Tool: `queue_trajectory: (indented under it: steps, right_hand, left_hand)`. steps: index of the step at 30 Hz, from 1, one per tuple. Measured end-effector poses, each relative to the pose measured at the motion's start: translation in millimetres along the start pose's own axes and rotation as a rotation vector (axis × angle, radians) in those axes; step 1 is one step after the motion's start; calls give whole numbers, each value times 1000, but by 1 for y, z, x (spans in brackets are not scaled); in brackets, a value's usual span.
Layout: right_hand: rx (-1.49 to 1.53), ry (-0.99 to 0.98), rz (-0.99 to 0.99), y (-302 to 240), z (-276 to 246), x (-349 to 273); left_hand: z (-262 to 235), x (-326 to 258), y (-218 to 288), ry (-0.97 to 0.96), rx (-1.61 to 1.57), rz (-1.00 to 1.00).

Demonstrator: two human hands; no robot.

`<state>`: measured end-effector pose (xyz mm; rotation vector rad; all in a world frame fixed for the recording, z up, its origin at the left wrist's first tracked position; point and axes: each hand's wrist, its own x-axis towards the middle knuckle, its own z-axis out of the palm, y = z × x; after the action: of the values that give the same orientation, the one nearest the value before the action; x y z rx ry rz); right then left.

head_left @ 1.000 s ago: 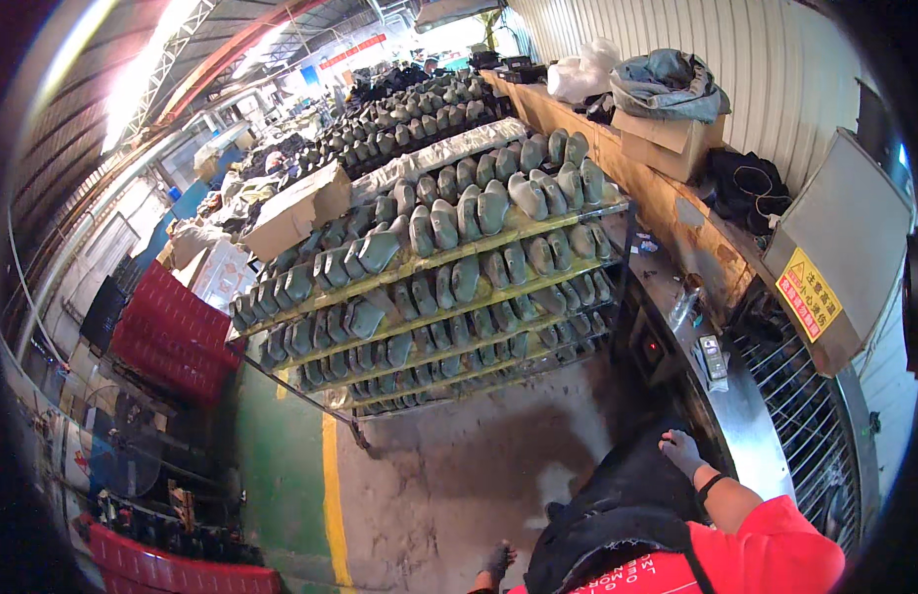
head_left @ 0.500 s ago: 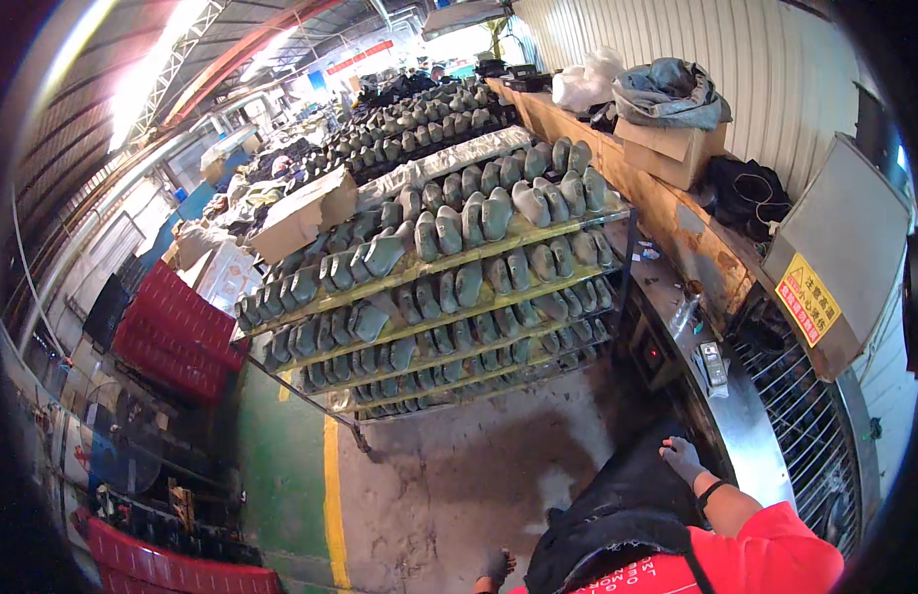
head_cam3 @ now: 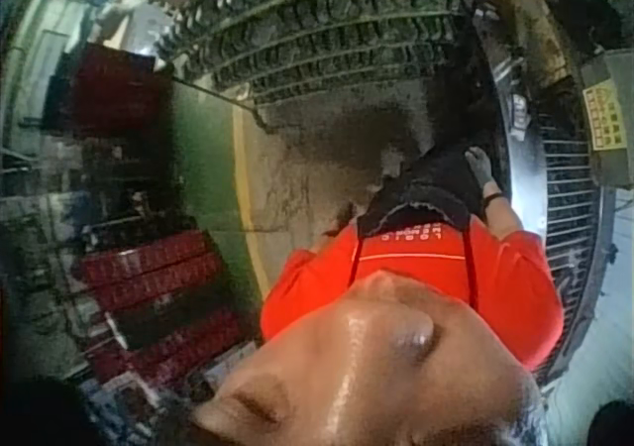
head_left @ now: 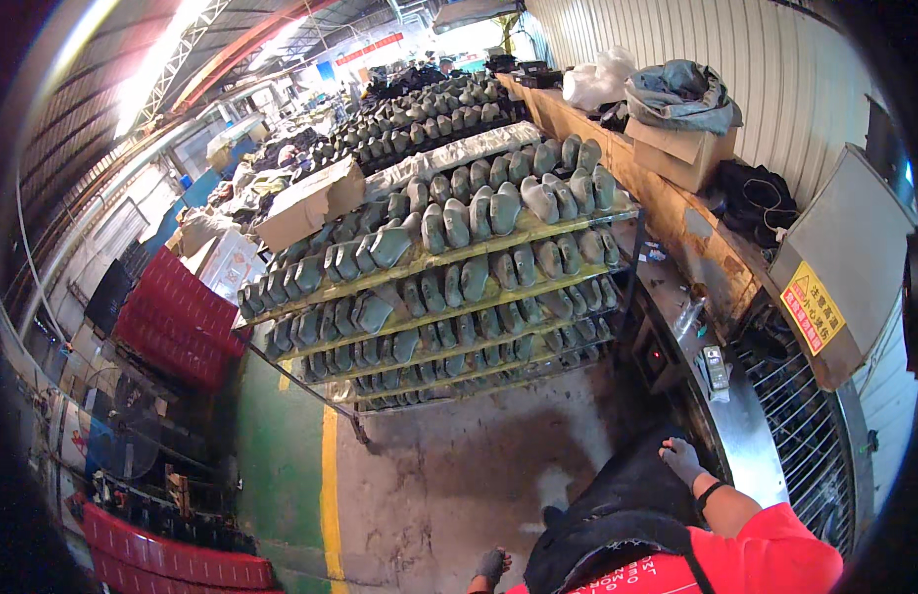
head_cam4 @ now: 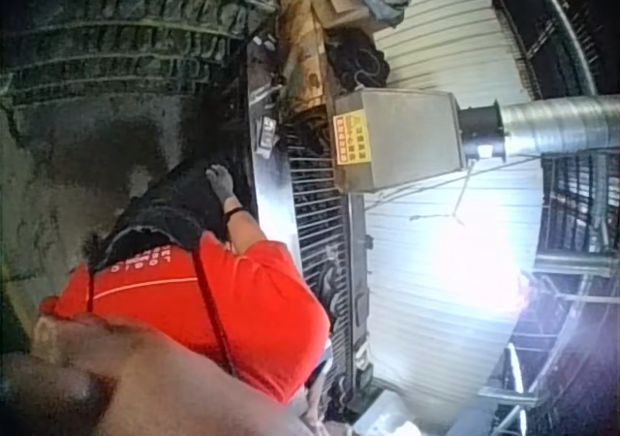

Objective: Polishing and cleaning finished dress shoes in a factory environment.

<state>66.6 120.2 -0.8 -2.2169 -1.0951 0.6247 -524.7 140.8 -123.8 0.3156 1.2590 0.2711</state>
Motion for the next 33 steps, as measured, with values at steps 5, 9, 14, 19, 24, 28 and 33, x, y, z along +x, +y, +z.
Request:
queue_trajectory:
  steps: [5,9,14,19,24,28,33]
  right_hand:
    - [-18,45,-69,5,4,0]
    - [-67,78,-102,11,10,3]
    - [-29,-53,29,-1,4,5]
    - [71,-23,38,0,8,4]
    - [-7,62,-77,3,10,0]
    - [-19,40,-80,6,13,4]
    - [23,-9,-3,5,12,7]
  left_hand:
    - [17,0,16,122,44,28]
    - [22,-2,21,151,74,20]
    - [19,-11,14,76,72,-14]
    - [20,-19,7,99,133,-2]
    - [16,-24,7,37,175,21]
    - [17,-20,8,128,103,-13]
    - [24,-19,13,168,87,6]
